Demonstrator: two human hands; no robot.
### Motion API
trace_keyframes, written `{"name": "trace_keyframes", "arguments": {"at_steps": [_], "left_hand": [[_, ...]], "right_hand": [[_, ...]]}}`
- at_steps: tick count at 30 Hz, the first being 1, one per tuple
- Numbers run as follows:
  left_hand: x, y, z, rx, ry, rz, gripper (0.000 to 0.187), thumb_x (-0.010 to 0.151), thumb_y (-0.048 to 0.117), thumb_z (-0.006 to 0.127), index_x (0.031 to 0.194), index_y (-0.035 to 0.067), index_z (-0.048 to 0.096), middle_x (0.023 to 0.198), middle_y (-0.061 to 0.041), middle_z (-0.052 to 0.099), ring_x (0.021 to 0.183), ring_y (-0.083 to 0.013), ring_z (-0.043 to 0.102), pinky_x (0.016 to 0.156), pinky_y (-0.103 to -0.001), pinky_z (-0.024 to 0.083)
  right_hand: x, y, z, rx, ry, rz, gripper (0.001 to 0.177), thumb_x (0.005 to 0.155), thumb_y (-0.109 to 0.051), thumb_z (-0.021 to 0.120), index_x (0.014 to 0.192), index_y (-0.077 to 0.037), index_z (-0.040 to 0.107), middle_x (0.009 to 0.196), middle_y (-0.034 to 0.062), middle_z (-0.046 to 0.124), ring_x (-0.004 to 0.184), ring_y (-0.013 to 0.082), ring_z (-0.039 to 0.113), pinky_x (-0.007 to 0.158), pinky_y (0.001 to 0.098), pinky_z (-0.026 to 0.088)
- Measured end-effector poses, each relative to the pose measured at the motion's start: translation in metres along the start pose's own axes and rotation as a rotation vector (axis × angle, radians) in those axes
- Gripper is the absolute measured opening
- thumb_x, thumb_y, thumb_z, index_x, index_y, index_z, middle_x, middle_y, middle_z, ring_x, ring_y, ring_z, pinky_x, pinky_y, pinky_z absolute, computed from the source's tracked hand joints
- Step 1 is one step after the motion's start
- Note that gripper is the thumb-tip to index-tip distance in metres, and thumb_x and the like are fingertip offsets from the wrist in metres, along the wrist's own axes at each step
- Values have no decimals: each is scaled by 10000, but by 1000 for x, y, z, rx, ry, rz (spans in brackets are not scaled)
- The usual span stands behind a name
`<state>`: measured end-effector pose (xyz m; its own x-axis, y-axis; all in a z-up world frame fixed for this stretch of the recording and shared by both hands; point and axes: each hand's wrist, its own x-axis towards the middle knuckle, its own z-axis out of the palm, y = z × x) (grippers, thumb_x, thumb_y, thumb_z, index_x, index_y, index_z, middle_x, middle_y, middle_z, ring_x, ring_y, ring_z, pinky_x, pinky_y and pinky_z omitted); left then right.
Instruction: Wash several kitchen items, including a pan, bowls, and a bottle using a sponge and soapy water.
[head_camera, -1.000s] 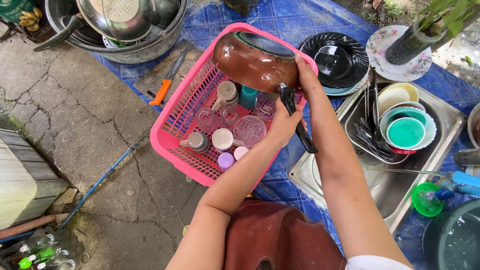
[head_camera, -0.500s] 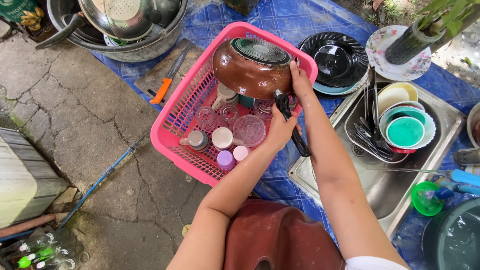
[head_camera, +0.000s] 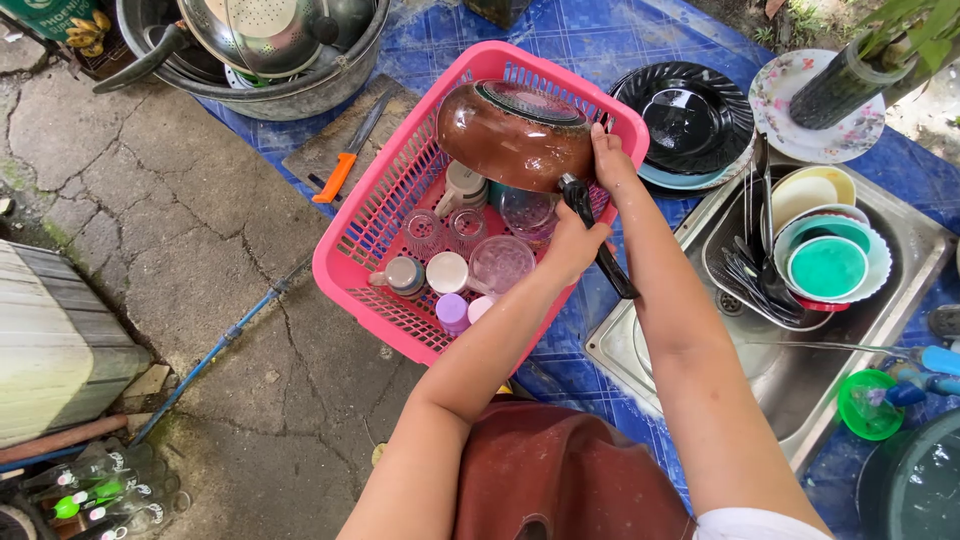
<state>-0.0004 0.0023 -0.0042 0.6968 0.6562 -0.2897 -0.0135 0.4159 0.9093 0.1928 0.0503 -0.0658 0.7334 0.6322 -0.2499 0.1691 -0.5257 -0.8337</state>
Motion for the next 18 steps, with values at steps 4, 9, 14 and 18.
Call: {"name": "trace_keyframes", "arguments": {"at_steps": [4, 9, 14, 18], "left_hand": [[7, -8, 0, 39, 0, 15, 640, 867, -55, 608, 1339, -77, 177, 896, -218, 615, 601, -258, 682, 517, -404, 604], [7, -15, 0, 52, -23, -35, 636, 877, -9, 577, 1347, -30, 150, 915, -198, 614, 611, -268, 696, 518, -414, 607], [9, -18, -6, 17, -58, -149, 623, 888, 65, 571, 1381, 32, 192, 970, -166, 603, 676, -286, 702, 530, -437, 618], [-3, -8, -13, 235, -24, -83, 522, 871, 161, 640, 1309, 35, 385, 997, -160, 630, 807, -303, 685, 595, -504, 655]], "right_hand": [[10, 14, 5, 161, -68, 26, 771, 1027, -694, 366, 1413, -45, 521, 1368, 212, 592, 1283, 300, 536, 1101, 432, 385], [-46, -29, -38, 480, -316, -68, 642, 1008, -546, 483, 1423, -59, 536, 1411, 96, 570, 1279, 204, 501, 1083, 413, 379], [-101, -31, -77, 363, -356, -112, 671, 972, -431, 604, 1527, -102, 420, 1498, 51, 496, 1374, 175, 449, 1106, 386, 368], [-133, -12, -79, 284, -385, -231, 643, 967, -350, 662, 1511, -66, 469, 1492, 84, 550, 1369, 187, 493, 1119, 364, 391]]}}
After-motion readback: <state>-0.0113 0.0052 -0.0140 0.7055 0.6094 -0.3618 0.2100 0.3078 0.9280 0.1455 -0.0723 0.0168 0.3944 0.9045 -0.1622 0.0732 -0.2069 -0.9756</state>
